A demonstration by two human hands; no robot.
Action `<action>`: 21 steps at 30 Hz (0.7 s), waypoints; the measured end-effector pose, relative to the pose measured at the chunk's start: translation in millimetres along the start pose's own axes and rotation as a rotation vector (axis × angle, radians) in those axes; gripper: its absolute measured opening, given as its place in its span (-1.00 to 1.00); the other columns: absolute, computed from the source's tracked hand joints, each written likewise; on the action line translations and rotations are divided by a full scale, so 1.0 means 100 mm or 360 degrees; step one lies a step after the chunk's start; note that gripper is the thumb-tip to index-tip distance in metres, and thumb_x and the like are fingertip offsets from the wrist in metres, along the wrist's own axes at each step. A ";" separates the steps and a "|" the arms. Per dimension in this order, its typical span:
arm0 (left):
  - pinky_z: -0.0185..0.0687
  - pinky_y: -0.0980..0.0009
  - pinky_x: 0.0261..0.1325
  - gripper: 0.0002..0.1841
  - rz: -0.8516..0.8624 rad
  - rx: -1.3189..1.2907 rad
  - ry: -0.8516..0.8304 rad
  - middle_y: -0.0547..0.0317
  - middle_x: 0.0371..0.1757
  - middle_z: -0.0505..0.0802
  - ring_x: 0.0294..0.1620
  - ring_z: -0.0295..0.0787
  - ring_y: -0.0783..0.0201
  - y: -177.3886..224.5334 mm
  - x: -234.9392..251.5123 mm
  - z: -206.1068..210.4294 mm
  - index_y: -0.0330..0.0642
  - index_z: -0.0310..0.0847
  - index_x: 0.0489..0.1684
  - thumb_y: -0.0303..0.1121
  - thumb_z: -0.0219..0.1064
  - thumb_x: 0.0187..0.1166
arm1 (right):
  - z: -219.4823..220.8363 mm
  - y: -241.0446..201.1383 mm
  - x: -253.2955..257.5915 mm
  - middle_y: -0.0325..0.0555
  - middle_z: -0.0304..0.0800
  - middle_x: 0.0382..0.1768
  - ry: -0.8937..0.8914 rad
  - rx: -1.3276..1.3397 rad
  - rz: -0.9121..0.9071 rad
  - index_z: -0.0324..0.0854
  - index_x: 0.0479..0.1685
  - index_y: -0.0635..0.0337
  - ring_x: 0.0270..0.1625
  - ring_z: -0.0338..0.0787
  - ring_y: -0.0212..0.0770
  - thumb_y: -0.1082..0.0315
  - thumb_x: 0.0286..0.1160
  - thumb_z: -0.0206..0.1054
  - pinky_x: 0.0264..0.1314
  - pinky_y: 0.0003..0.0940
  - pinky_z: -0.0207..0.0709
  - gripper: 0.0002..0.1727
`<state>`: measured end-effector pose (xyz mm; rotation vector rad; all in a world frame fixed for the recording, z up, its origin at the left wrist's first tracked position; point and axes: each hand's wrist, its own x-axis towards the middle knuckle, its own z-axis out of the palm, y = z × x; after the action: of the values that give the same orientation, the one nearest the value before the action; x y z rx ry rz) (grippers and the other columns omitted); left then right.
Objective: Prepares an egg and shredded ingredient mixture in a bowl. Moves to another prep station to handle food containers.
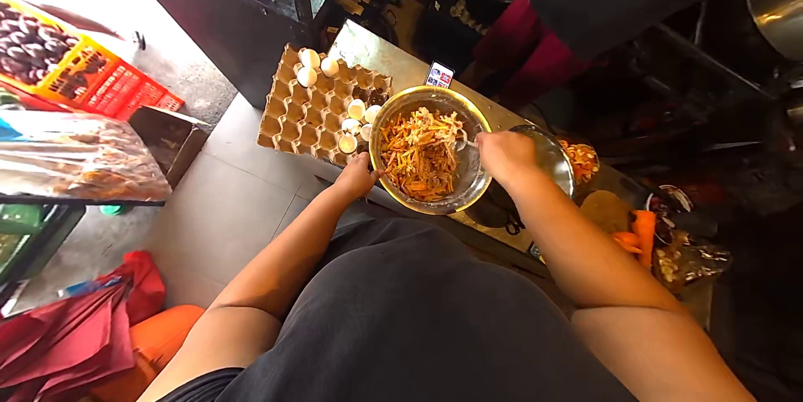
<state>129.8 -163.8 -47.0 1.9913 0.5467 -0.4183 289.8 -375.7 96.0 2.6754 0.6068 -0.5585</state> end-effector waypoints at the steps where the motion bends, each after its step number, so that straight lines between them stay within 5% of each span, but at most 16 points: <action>1: 0.67 -0.12 0.28 -0.56 0.0005 0.0001 0.0009 -0.32 0.24 0.68 0.19 0.76 -0.14 -0.01 0.00 0.01 -0.42 0.44 0.33 -0.22 0.31 0.72 | 0.02 -0.02 0.10 0.39 0.81 0.12 -0.0017 -0.0119 0.0036 0.73 0.24 0.23 0.22 0.80 0.45 0.38 0.79 0.09 0.05 0.47 0.61 -0.68; 4: 0.64 -0.11 0.32 -0.57 0.0019 -0.0019 0.0024 -0.33 0.25 0.68 0.21 0.74 -0.15 -0.02 0.00 0.02 -0.42 0.44 0.31 -0.23 0.32 0.72 | 0.33 0.06 0.49 0.46 0.78 0.10 -0.0053 -0.0288 -0.0023 0.67 0.25 0.37 0.17 0.79 0.52 0.56 0.65 0.14 -0.01 0.48 0.61 -0.69; 9: 0.76 -0.06 0.12 -0.59 0.0036 -0.0097 0.0000 -0.30 0.23 0.68 0.05 0.81 -0.10 -0.03 -0.01 0.02 -0.41 0.43 0.32 -0.25 0.31 0.73 | 0.84 0.26 0.66 0.33 0.86 0.11 -0.0035 0.0094 -0.0417 0.67 0.44 -0.01 0.23 0.81 0.45 0.14 0.90 0.03 0.24 0.50 0.57 -0.60; 13: 0.77 -0.03 0.09 -0.60 0.0041 -0.0095 0.0008 -0.28 0.21 0.68 0.02 0.82 -0.06 -0.02 -0.01 0.03 -0.39 0.44 0.29 -0.24 0.32 0.73 | 1.11 -0.01 0.44 0.20 0.91 0.01 0.0054 0.0378 -0.0535 0.79 0.25 0.01 0.16 0.87 0.32 0.11 0.85 0.13 0.21 0.43 0.61 -0.64; 17: 0.78 -0.02 0.07 -0.60 0.0021 -0.0117 0.0013 -0.28 0.23 0.67 0.02 0.82 -0.07 -0.04 -0.01 0.02 -0.37 0.43 0.32 -0.25 0.31 0.73 | 0.94 0.19 0.23 0.16 0.93 0.02 0.0146 0.0531 -0.0618 0.81 0.26 0.02 0.11 0.89 0.30 0.13 0.84 0.18 0.16 0.46 0.61 -0.66; 21: 0.80 0.00 0.02 -0.61 0.0022 -0.0152 -0.0006 -0.27 0.21 0.68 -0.03 0.83 -0.05 -0.04 0.00 0.04 -0.37 0.42 0.31 -0.25 0.30 0.74 | 0.44 0.33 -0.07 0.14 0.92 -0.23 0.0366 0.0127 -0.0811 0.85 0.09 -0.05 -0.12 0.91 0.28 0.18 0.80 0.21 -0.12 0.36 0.67 -0.73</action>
<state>127.8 -165.6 -51.6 1.9016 0.5402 -0.3803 286.6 -424.0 69.1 2.6746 1.3784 -0.4045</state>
